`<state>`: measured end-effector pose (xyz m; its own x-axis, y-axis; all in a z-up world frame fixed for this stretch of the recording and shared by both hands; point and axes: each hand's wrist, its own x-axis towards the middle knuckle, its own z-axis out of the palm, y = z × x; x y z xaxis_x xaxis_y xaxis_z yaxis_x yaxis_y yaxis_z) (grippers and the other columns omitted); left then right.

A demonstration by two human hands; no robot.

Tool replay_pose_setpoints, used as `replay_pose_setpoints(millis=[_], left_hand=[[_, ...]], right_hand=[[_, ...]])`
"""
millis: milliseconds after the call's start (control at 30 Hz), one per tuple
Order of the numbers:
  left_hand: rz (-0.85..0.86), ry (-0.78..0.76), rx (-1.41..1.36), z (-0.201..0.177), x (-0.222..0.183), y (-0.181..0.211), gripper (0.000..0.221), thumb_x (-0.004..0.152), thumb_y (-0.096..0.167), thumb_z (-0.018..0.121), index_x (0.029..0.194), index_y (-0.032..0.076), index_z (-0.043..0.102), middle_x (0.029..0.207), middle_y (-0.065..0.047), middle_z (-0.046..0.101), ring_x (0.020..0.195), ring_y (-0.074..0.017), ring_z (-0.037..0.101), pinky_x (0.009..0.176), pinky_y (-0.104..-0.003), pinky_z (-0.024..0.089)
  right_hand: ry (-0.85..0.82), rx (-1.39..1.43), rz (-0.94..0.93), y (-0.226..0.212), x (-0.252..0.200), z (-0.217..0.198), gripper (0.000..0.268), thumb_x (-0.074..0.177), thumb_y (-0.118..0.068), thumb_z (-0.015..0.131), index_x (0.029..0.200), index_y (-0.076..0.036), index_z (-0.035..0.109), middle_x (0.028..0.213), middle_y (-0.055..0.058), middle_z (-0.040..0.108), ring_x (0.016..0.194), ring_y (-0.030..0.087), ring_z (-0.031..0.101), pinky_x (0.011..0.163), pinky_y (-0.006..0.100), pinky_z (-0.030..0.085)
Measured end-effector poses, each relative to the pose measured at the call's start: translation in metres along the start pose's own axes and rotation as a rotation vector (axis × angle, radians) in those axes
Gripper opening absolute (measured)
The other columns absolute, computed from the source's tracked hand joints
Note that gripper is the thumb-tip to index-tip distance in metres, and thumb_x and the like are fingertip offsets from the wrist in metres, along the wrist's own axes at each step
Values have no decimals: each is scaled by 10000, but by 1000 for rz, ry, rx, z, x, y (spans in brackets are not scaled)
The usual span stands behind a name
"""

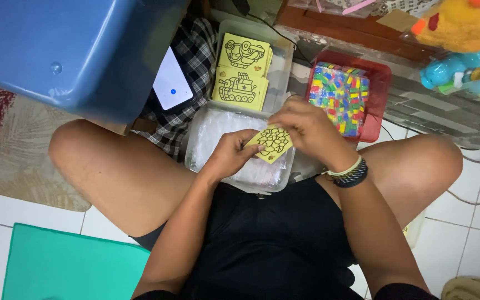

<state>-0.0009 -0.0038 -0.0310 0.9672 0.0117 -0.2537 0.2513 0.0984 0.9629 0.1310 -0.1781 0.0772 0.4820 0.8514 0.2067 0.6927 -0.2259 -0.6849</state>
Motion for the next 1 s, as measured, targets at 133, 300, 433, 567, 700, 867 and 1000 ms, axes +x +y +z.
replay_pose_setpoints(millis=[133,300,433,567,700,867,1000], left_hand=[[29,34,37,2,-2,15,224,912,41,723,1134,16,735,814,-179,755,792,-169,714,716,-368,635],[53,68,-41,3,-3,12,187,917,49,724,1103,37,742,733,-119,718,733,-117,612,666,-310,574],[48,89,-87,1,-5,18,198,912,46,713,1108,35,742,734,-87,724,708,-101,610,682,-278,565],[77,145,-152,-4,-3,18,211,918,54,727,1126,23,731,752,-126,751,697,-114,653,666,-277,576],[93,178,-219,-3,-3,18,228,922,56,730,1148,22,726,772,-119,757,712,-102,655,674,-280,595],[120,180,-225,-2,-5,22,223,919,54,733,1140,25,729,795,-123,765,748,-102,671,700,-290,605],[162,204,-227,-4,-5,19,221,917,40,727,1138,39,737,865,-121,783,838,-80,658,792,-302,599]], right_hand=[[82,86,101,-12,3,0,265,883,71,725,1145,30,720,827,223,692,740,412,668,678,487,533],[181,169,111,11,-1,19,99,908,20,757,979,-49,754,796,84,711,689,228,667,640,318,507],[66,174,23,-6,3,21,117,871,0,772,973,-43,738,841,127,715,752,328,703,668,399,553],[202,127,6,-1,1,9,201,928,-70,772,1128,-61,751,1098,127,703,1013,312,699,870,398,540],[22,146,31,-5,-3,12,187,855,-17,780,1040,-24,751,1164,253,674,1111,466,648,959,562,496],[37,196,90,-1,-4,4,175,901,-59,769,1073,-36,753,1155,210,692,1090,391,674,923,492,521],[5,226,66,-6,-6,7,131,872,-42,775,1002,-47,774,1135,218,696,1047,395,685,866,499,544]])
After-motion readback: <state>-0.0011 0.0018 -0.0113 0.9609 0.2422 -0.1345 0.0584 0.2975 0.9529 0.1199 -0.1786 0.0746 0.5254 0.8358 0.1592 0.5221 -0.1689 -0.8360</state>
